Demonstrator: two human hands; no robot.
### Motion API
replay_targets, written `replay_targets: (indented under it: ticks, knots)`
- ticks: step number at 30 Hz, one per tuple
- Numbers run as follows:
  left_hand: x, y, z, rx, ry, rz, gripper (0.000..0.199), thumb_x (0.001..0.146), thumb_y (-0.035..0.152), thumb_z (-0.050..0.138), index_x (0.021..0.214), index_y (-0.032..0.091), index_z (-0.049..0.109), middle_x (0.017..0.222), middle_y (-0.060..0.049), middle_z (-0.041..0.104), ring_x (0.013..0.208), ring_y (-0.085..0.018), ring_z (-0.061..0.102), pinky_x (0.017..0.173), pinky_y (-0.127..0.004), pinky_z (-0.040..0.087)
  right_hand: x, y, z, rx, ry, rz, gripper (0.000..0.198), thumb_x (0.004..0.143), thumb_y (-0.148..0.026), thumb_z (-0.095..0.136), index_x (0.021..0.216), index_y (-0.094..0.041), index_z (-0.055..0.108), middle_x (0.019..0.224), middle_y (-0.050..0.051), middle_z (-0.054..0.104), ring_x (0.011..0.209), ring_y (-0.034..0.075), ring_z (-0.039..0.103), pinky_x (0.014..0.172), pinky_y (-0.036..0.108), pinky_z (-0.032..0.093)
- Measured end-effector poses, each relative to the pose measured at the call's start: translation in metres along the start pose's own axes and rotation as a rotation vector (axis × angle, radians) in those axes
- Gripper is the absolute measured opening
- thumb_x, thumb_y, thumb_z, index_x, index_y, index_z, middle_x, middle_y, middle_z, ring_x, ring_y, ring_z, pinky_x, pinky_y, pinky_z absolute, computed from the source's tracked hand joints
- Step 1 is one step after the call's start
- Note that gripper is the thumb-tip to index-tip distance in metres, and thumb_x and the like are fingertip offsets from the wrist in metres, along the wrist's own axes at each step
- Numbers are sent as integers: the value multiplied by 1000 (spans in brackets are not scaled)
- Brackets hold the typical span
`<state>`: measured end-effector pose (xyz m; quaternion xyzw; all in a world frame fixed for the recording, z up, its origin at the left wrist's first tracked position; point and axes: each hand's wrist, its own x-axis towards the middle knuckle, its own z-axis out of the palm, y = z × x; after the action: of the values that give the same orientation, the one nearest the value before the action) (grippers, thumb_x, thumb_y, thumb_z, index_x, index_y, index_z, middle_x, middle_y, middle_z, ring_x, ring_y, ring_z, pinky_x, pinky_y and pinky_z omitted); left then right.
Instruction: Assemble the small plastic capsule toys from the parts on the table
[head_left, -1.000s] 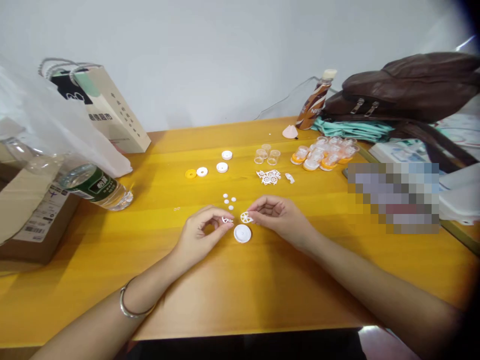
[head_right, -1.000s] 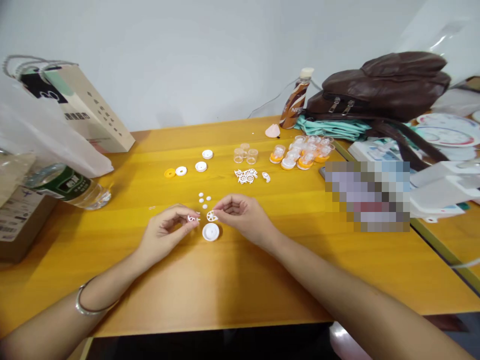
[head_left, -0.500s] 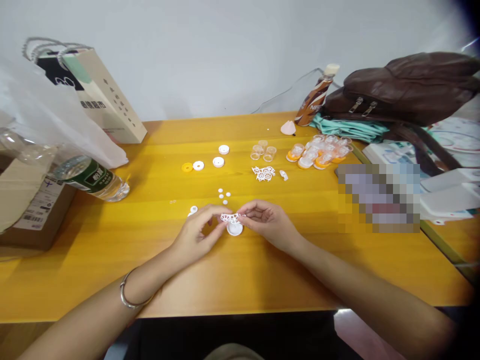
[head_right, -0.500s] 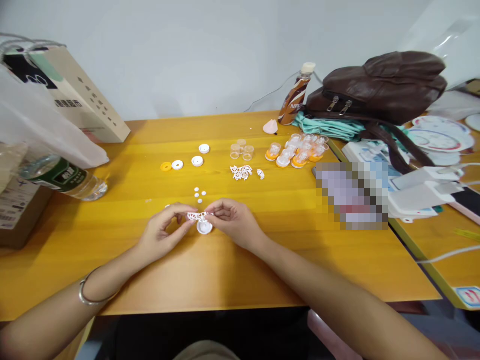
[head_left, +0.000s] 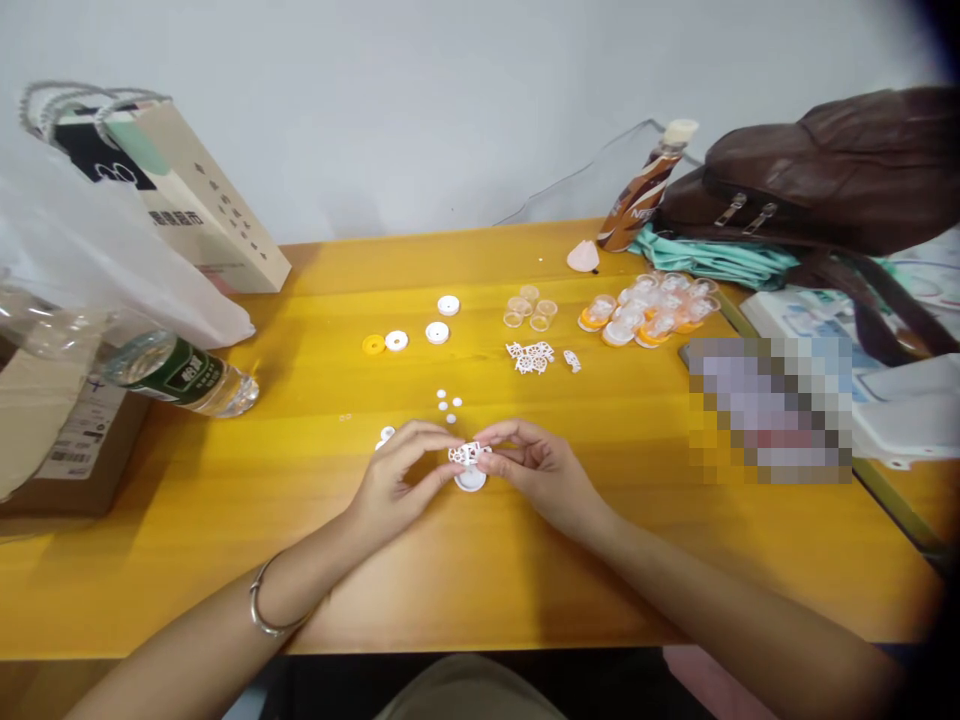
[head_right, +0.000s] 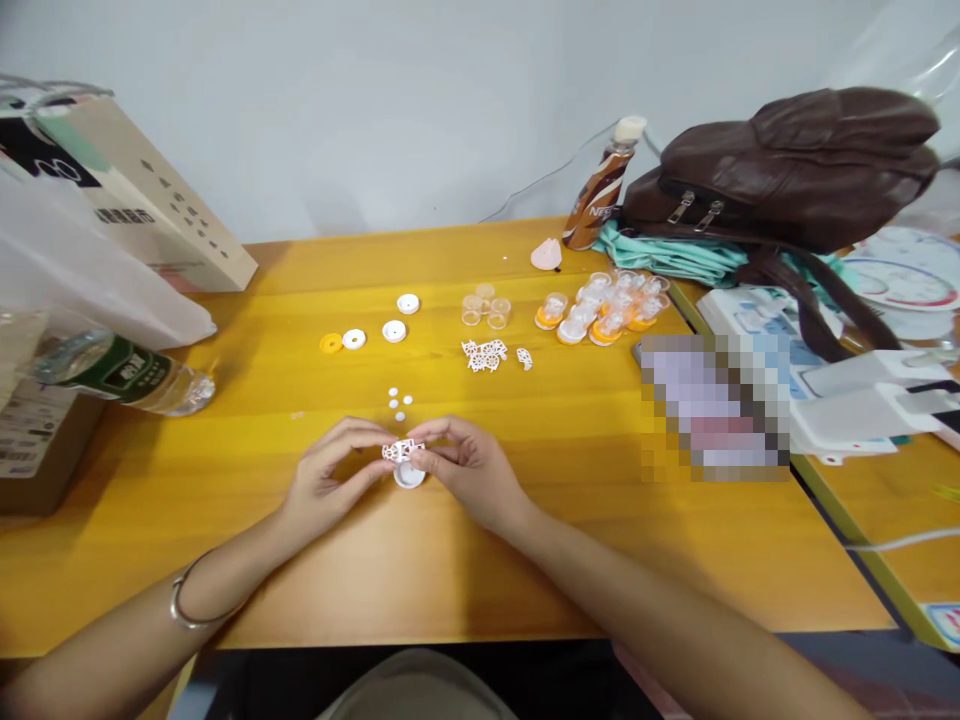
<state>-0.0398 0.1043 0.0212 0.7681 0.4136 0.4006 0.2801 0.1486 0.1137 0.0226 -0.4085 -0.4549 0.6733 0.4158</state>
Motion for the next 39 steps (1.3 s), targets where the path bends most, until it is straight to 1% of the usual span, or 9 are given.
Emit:
replay_targets:
  ticks: [5,15,20,24,26,28,32,34,39]
  knots:
    - [-2,-1,1,30,-1,64,25,78,14,62,103,20,61,93,-7,63,86,-16,59,77,-31,48,-2,0,1,-8,-44,2,13,69,-25,70,81,-23,66,80,-1,66,74,12,62,73,26,50]
    - [-6,-3,0,64,-20,105,30,79,13,61,108,21,61,95,-7,64,84,-14,60,74,-28,49,-5,3,3,39,-69,-4,13,71,-25,70,82,-22,65,81,-1,69,78,12,65,77,28,50]
    - [-8,-4,4,81,15,141,27,76,12,64,102,18,63,90,-7,65,82,-15,61,73,-28,49,-6,7,4,62,-73,-47,13,72,-23,69,83,-20,63,81,0,68,77,10,65,76,25,51]
    - [-8,0,7,88,-5,143,25,75,11,65,99,17,63,90,-7,65,82,-15,60,73,-27,48,-7,7,6,78,-42,-69,15,70,-21,71,82,-21,62,76,-3,65,73,9,64,71,22,51]
    - [-7,2,7,45,-12,77,26,75,12,65,100,17,61,90,-6,65,83,-14,60,75,-27,47,-7,7,6,66,-35,-74,15,71,-22,70,83,-21,61,76,-3,65,74,9,64,71,23,51]
    - [-7,4,7,-37,-4,-45,26,75,14,66,100,16,60,88,-5,65,80,-13,59,75,-25,47,-7,6,6,43,-35,-80,15,72,-23,69,84,-21,61,77,-2,66,76,10,64,72,24,51]
    - [-6,6,8,-226,-4,-254,11,77,19,64,87,15,60,76,-2,62,70,-10,57,68,-21,46,-8,5,5,3,-7,-85,16,72,-23,69,84,-21,60,75,-2,63,72,10,62,70,23,50]
    - [-5,6,9,-294,-37,-315,8,78,21,63,81,14,61,72,-1,62,66,-9,56,64,-20,46,-8,5,5,2,2,-81,16,71,-24,70,83,-20,59,74,-2,62,71,9,61,69,23,50]
    - [-1,11,11,-416,-84,-418,12,80,23,60,76,12,61,72,-4,66,66,-10,59,64,-21,47,-10,7,6,-7,-7,-77,19,69,-27,71,79,-20,56,71,-2,62,69,10,60,68,24,49]
